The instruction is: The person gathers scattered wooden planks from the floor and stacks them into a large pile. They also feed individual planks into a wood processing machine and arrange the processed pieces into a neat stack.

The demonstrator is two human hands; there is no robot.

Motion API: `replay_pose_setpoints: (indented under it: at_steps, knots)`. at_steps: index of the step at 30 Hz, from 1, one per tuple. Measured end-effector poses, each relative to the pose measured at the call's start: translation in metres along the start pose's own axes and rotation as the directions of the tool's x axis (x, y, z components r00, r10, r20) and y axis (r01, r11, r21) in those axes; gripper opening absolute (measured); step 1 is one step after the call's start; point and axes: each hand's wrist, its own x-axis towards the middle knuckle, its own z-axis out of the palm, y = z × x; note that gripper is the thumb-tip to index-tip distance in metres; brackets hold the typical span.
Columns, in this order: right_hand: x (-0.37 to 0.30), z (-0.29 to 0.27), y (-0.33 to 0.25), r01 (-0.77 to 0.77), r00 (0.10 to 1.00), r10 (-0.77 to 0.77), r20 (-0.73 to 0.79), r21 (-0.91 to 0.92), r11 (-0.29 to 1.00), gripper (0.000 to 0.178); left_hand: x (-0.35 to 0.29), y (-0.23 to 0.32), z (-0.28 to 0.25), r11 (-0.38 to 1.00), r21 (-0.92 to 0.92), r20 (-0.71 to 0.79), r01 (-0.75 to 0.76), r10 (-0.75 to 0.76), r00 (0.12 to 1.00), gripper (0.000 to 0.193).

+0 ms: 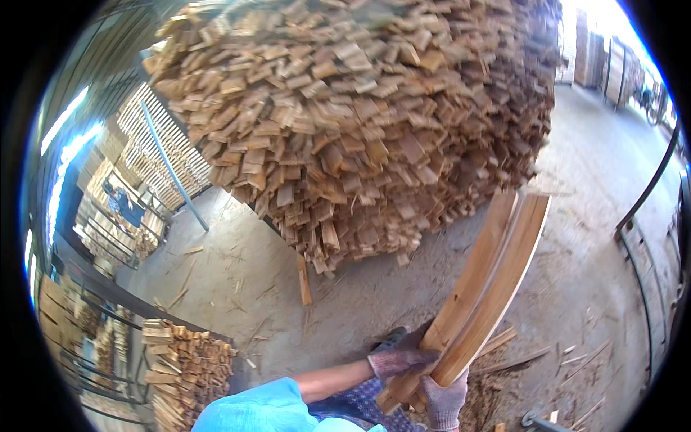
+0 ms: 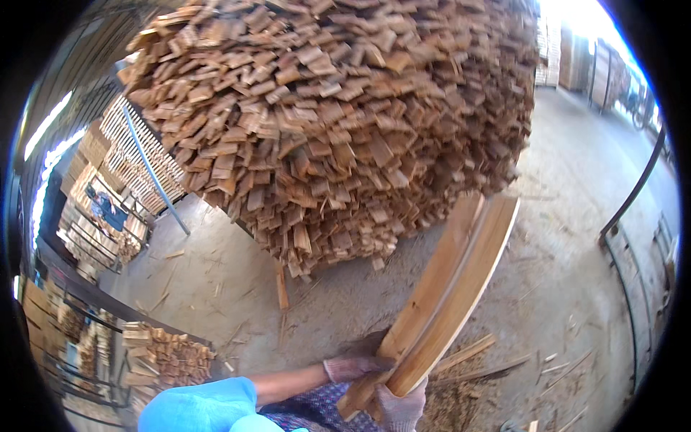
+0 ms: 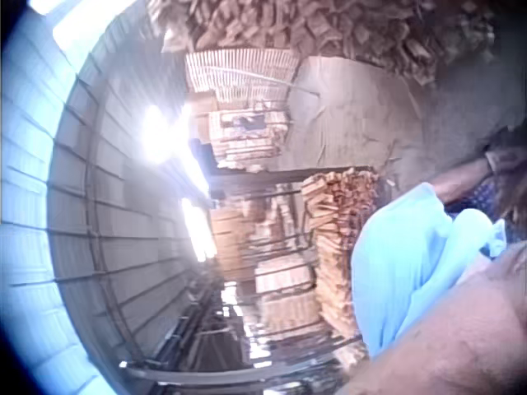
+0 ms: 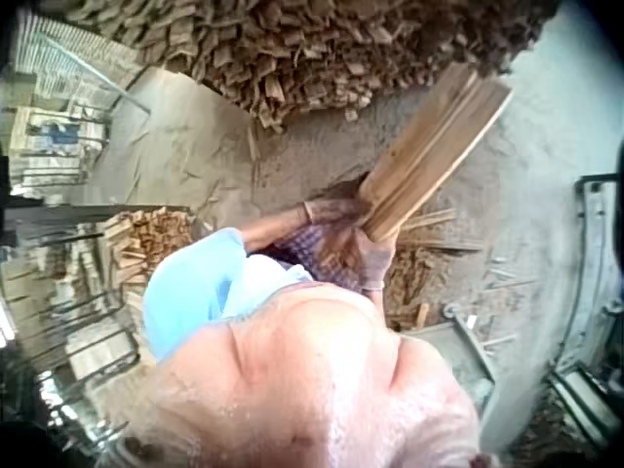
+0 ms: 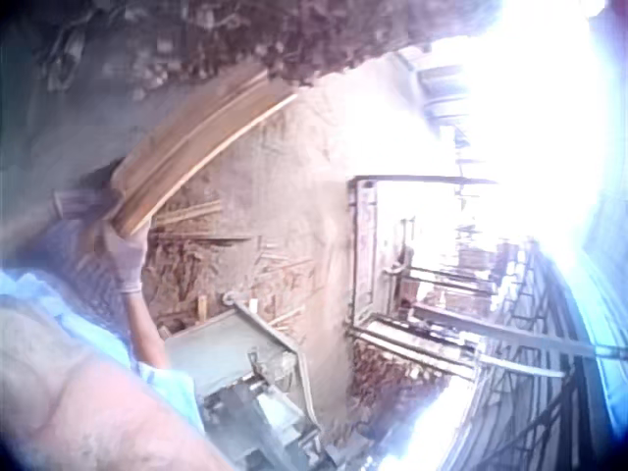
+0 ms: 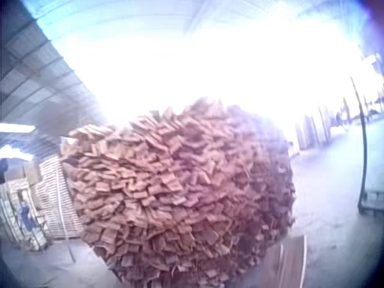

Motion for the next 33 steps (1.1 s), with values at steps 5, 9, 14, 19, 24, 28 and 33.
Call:
replay_pose_setpoints:
  at_steps: [5, 9, 14, 19, 24, 28, 33]
  knots:
    - [0.008, 0.029, -0.078, 0.366, 0.93, -0.366, 0.018, 0.02, 0.93, 0.066, -0.01, 0.095, -0.022, 0.952, -0.019, -0.008, -0.306, 0.306, 0.952, 0.112]
    - [0.037, 0.065, -0.157, 0.607, 0.793, -0.606, 0.061, -0.155, 0.779, 0.065, -0.015, 0.197, -0.047, 0.892, -0.036, -0.025, -0.451, 0.45, 0.893, 0.109]
    - [0.076, 0.112, -0.244, 0.702, 0.712, -0.685, 0.151, -0.143, 0.698, 0.08, 0.0, 0.292, -0.103, 0.798, -0.037, 0.0, -0.602, 0.602, 0.798, 0.109]
    - [0.097, 0.137, -0.319, 0.754, 0.654, -0.734, 0.184, -0.239, 0.612, 0.098, 0.012, 0.371, -0.124, 0.725, -0.068, -0.005, -0.686, 0.687, 0.727, 0.102]
    - [0.126, 0.155, -0.409, 0.89, 0.431, -0.851, 0.301, -0.298, 0.345, 0.08, 0.009, 0.453, -0.132, 0.643, -0.072, -0.049, -0.762, 0.761, 0.647, 0.085]
    - [0.145, 0.199, -0.492, 0.871, 0.452, -0.802, 0.39, 0.002, 0.492, 0.058, 0.006, 0.52, -0.165, 0.43, 0.14, -0.009, -0.892, 0.901, 0.433, 0.07]
    - [0.24, 0.241, -0.609, 0.809, -0.433, -0.714, 0.55, -0.111, -0.577, 0.025, 0.002, 0.63, -0.183, 0.624, 0.181, -0.218, -0.76, 0.779, 0.587, 0.066]
